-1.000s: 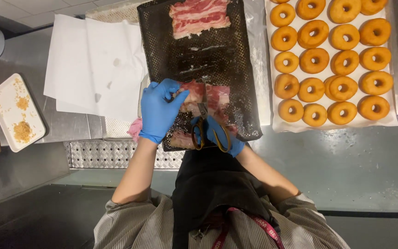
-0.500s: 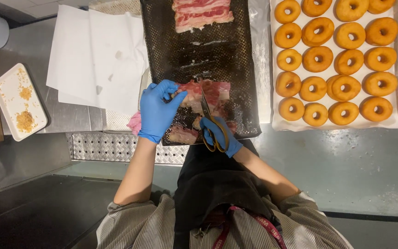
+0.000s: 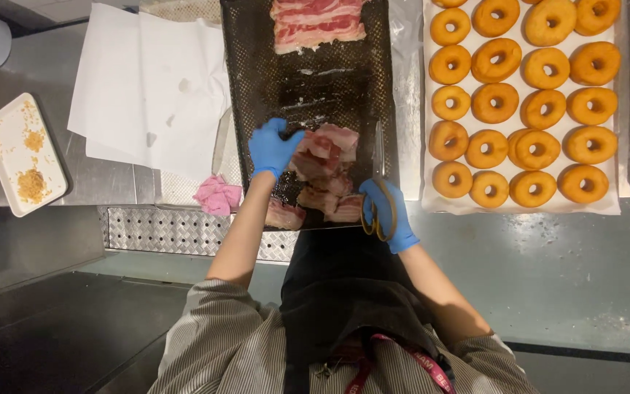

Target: Cutting strips of meat with scissors and wrapping them around plain donuts on a tray.

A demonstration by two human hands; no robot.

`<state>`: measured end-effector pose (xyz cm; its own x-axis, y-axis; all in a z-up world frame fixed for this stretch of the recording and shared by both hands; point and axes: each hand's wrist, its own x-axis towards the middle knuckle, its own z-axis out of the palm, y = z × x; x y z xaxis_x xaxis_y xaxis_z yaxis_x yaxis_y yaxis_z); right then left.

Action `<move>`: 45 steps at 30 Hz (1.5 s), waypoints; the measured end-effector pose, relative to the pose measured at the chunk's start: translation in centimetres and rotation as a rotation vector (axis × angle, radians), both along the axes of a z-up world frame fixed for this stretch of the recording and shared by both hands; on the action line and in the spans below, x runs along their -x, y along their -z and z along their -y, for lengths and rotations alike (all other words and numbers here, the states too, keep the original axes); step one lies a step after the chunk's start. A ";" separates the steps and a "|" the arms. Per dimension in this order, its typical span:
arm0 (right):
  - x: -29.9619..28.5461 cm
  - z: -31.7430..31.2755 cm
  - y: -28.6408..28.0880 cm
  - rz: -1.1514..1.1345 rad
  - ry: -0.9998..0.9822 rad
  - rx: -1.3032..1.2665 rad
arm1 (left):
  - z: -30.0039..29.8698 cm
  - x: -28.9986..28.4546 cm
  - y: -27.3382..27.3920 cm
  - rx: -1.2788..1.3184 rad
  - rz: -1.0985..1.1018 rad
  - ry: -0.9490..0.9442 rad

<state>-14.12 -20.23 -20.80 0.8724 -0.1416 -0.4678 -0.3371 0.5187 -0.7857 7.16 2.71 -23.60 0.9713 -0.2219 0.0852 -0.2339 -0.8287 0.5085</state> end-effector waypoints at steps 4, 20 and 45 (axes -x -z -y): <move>0.8 0.2 -0.3 -0.103 0.043 0.077 | 1.6 -6.8 -1.4 -0.171 0.076 -0.082; 0.9 -1.3 -0.6 -0.225 0.311 0.075 | 6.5 -21.1 6.5 -0.136 -0.058 -0.355; 1.5 0.4 -1.2 0.216 -0.104 -0.046 | 11.2 -11.4 -11.4 0.098 0.513 0.215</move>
